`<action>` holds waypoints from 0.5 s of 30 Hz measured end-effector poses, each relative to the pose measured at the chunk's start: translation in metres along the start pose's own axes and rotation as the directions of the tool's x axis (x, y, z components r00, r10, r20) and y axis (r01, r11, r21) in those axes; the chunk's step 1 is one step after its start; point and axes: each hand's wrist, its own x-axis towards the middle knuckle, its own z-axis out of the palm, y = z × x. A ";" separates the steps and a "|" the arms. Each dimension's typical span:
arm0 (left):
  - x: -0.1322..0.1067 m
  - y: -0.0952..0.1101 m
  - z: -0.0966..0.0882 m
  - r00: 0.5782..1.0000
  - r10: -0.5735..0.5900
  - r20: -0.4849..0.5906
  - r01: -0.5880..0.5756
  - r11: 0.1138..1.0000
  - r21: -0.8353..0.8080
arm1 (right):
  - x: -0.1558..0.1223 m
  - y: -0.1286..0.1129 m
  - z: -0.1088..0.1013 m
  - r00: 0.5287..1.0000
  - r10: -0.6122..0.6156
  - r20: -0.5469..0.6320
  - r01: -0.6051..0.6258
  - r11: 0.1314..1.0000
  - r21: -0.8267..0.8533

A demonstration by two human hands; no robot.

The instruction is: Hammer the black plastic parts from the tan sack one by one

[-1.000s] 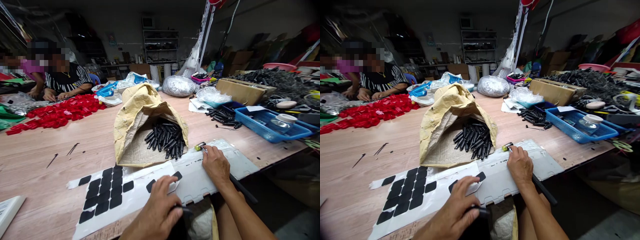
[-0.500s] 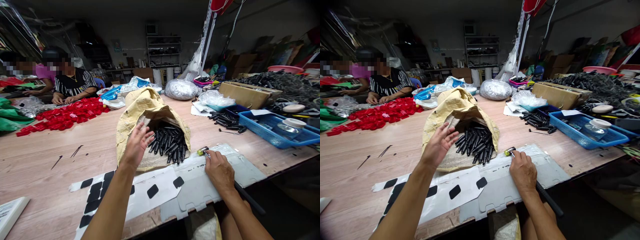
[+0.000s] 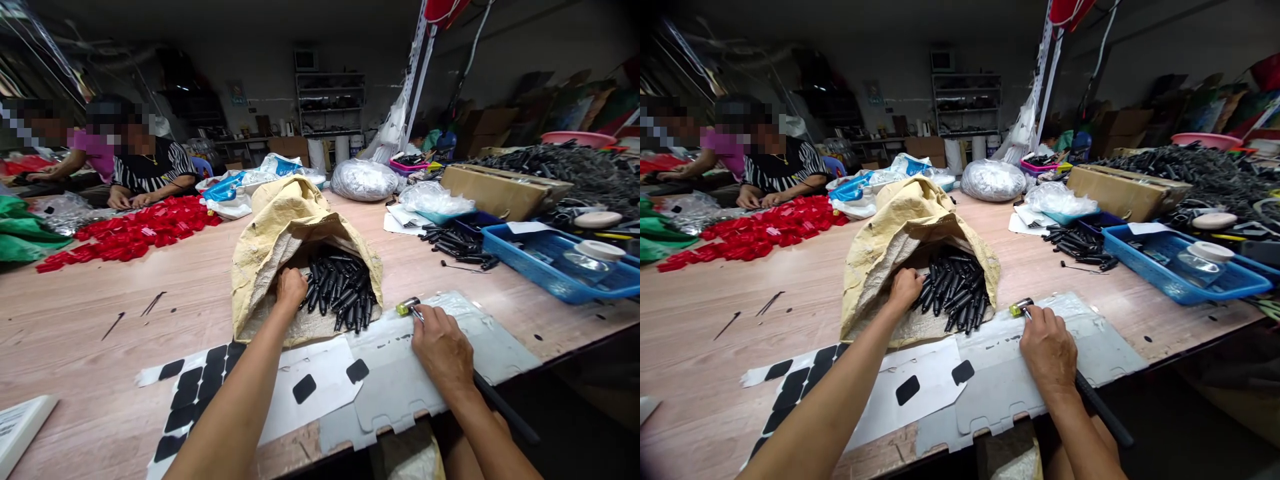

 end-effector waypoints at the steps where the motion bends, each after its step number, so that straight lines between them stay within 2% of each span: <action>1: -0.003 -0.001 -0.001 1.000 0.006 -0.007 -0.006 1.000 0.011 | 0.000 0.000 0.000 1.000 -0.001 -0.004 0.001 1.000 0.002; 6: -0.037 0.007 -0.014 0.987 0.131 -0.092 -0.131 0.991 0.010 | 0.000 0.002 0.003 1.000 -0.011 -0.019 0.011 1.000 0.015; 8: -0.049 0.014 -0.027 0.971 0.181 -0.155 -0.199 0.974 -0.112 | 0.000 0.002 0.003 1.000 -0.011 -0.019 0.011 1.000 0.015; 9: -0.053 0.018 -0.035 0.969 0.170 -0.181 -0.213 0.944 -0.250 | 0.000 0.002 0.003 1.000 -0.010 -0.017 0.010 1.000 0.013; 10: -0.054 0.022 -0.046 0.972 0.129 -0.199 -0.205 0.878 -0.433 | 0.000 0.002 0.003 1.000 -0.009 -0.015 0.009 1.000 0.009; 11: -0.053 0.026 -0.057 0.978 0.064 -0.200 -0.178 0.758 -0.627 | 0.000 0.002 0.002 1.000 -0.007 -0.011 0.007 1.000 0.005; 12: -0.050 0.028 -0.069 0.984 -0.003 -0.177 -0.141 0.596 -0.790 | 0.000 0.002 0.001 1.000 -0.007 -0.008 0.007 1.000 0.000; 14: -0.044 0.031 -0.091 0.991 -0.080 -0.109 -0.082 0.290 -0.954 | 0.000 0.002 0.000 1.000 -0.007 -0.002 0.007 1.000 -0.008; 15: -0.043 0.030 -0.099 0.993 -0.086 -0.080 -0.063 0.188 -0.980 | 0.000 0.002 0.000 1.000 -0.009 -0.001 0.009 1.000 -0.010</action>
